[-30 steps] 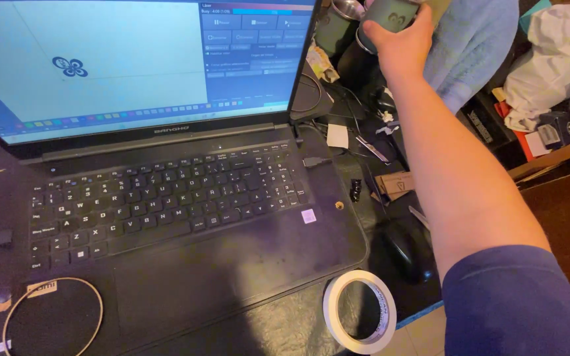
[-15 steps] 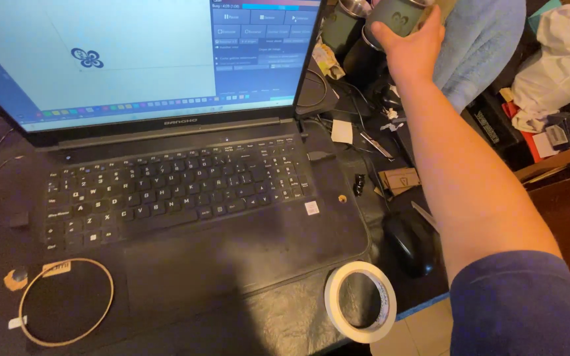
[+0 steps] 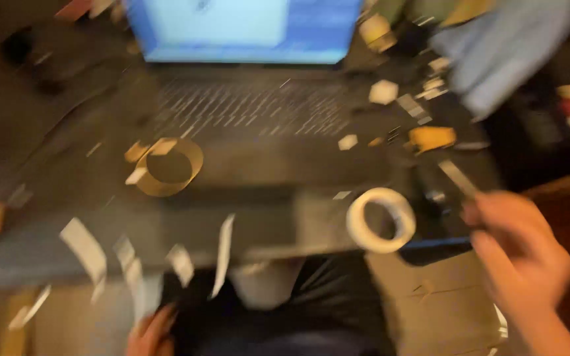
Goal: The person applies strips of white tape to the rim of a small metal cup. They handle multiple cups, placing some on the table and others on a roll of tape, while repeatedly picking up and applying tape strips to the cup's edge.
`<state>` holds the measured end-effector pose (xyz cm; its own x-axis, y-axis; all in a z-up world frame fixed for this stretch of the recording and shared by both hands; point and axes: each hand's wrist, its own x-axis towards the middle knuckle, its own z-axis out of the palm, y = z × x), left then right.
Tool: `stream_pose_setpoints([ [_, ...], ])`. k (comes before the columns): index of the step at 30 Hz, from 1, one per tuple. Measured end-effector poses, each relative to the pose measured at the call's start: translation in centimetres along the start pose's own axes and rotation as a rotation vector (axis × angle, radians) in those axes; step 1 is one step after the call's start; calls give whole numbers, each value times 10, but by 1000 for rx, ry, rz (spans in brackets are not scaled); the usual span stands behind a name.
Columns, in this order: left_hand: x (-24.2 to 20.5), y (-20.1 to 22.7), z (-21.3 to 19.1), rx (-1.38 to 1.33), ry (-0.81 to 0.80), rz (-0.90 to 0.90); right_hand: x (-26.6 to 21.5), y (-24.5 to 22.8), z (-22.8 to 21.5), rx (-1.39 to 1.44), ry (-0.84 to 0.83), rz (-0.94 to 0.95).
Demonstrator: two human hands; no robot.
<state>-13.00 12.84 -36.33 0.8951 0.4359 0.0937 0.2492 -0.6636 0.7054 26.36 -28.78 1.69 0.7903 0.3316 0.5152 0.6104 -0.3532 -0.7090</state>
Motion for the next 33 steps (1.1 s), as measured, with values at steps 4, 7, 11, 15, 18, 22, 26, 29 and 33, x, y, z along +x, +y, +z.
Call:
stream_pose_setpoints([
  [4, 14, 123, -83, 44, -27, -13, -127, 24, -27, -144, -249, 2],
  [7, -21, 103, -83, 68, 37, 73, -166, 12, -9, -104, -278, 103],
  [11, -75, 107, -96, 62, -11, -351, -161, -9, 13, -48, -309, 105],
  [15, -171, 100, -100, 112, 36, -706, -115, -23, 45, 334, -373, -261],
  [18, -262, 89, -85, 168, 69, -851, -74, -42, 72, 480, -542, -551],
  [22, -367, 62, -61, 273, 128, -994, -41, -78, 112, 789, -731, -776],
  [26, -345, 88, -79, 342, 175, -1083, -34, -69, 119, 814, -855, -764],
  [29, -298, 111, -105, 359, 375, -940, -45, -43, 115, 684, -876, -684],
  [33, -238, 156, -138, 264, 568, -931, -88, 2, 112, 545, -801, -425],
])
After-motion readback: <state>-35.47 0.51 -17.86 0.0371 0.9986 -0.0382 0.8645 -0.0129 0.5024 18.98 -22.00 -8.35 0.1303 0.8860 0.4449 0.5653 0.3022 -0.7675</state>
